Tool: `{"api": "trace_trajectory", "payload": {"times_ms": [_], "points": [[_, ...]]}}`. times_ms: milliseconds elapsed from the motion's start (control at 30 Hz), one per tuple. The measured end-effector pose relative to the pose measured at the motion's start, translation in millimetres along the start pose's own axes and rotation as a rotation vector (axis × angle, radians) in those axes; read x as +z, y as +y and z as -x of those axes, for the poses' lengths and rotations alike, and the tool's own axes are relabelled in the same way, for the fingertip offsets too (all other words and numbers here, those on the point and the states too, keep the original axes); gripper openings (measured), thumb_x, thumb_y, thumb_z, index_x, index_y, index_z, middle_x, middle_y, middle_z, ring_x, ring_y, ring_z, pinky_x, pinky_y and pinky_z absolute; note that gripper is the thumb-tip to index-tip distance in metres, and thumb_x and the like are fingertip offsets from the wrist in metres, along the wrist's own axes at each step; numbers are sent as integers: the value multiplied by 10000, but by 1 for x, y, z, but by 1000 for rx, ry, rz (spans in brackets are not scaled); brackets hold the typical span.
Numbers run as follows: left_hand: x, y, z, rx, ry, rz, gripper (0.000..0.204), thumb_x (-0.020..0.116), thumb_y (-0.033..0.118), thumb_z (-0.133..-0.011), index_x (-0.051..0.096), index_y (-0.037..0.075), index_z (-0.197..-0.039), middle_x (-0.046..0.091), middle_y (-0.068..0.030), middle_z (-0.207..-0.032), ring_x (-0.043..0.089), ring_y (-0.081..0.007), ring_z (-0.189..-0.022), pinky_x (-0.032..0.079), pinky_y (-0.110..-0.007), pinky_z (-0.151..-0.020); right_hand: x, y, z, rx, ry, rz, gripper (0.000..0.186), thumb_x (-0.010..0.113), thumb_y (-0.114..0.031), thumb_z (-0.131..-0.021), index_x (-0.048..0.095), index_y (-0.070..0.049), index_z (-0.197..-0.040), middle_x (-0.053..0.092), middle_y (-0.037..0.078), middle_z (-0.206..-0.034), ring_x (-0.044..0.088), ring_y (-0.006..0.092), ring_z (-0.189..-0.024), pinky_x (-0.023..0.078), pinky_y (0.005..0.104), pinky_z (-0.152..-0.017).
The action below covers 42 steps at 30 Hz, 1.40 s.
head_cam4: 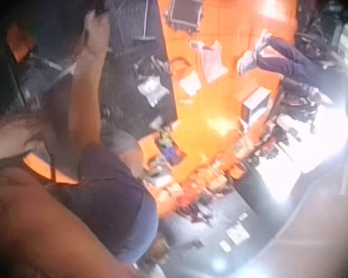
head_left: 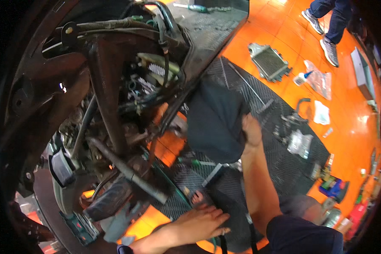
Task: The person removes a hose from the motorcycle engine, then unpacks a new carburetor from a plastic bag. They use a screwdriver to adjust the new carburetor and compare it with the old one before handling the hose again.
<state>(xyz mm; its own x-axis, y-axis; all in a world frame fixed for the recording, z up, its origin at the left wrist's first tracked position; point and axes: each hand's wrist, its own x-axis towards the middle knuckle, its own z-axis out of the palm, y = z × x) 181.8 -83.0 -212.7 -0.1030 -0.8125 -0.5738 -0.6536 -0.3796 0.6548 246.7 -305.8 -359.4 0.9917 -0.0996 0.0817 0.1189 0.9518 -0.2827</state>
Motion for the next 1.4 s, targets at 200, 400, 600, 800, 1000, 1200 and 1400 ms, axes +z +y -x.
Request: {"api": "trace_trajectory", "payload": {"times_ms": [200,400,600,800,1000,1200,1400], "points": [[30,-18,25,-9,234,-255,444,538,248,-897,586,94,-1311,599,-131,-1319,564,-275,-1238,406,-392,-1038,-23,146,-12,350,97,-242,380,622,-77,-970,563,-2,-1338,641,142,-1298,609,283,-1200,449,396,-1076],[13,6,34,-27,344,-205,497,549,313,-890,579,73,-1323,617,-118,-1277,592,-260,-1163,430,-389,-988,77,173,-70,-358,-140,1190,378,647,-108,-892,596,20,-1244,657,213,-1179,626,390,-1069,485,393,-949],[57,-19,52,-4,239,-407,494,534,330,-898,581,98,-1331,636,-112,-1210,616,-272,-1113,443,-415,-970,109,183,-123,-1123,-121,1463,417,615,-115,-807,592,5,-1206,632,182,-1090,601,361,-1014,474,486,-888],[13,-5,35,-102,202,-295,466,528,296,-900,578,73,-1306,635,-112,-1144,609,-264,-1101,440,-415,-961,117,156,-179,-960,100,1938,350,570,-200,-857,618,-12,-1148,635,123,-1073,579,283,-1079,431,416,-936],[61,-33,56,113,281,-410,460,497,290,-912,570,98,-1324,626,-97,-1184,604,-265,-1124,446,-438,-974,107,153,-175,-1048,-30,1930,332,535,-162,-860,633,-30,-1149,672,101,-1031,589,268,-1038,445,413,-900],[52,-12,46,21,227,-322,409,514,271,-892,618,94,-1246,652,-75,-1137,611,-246,-1108,447,-402,-970,110,132,-171,-905,-42,1903,281,497,-121,-885,621,-22,-1118,681,138,-1041,579,321,-1079,452,451,-901],[6,11,27,-53,210,-189,522,581,380,-913,577,46,-1315,641,-147,-1181,585,-312,-1140,407,-423,-1012,126,134,-150,-595,113,1705,303,512,-75,-856,598,-12,-1139,645,199,-1129,545,371,-1152,435,495,-981]]}}
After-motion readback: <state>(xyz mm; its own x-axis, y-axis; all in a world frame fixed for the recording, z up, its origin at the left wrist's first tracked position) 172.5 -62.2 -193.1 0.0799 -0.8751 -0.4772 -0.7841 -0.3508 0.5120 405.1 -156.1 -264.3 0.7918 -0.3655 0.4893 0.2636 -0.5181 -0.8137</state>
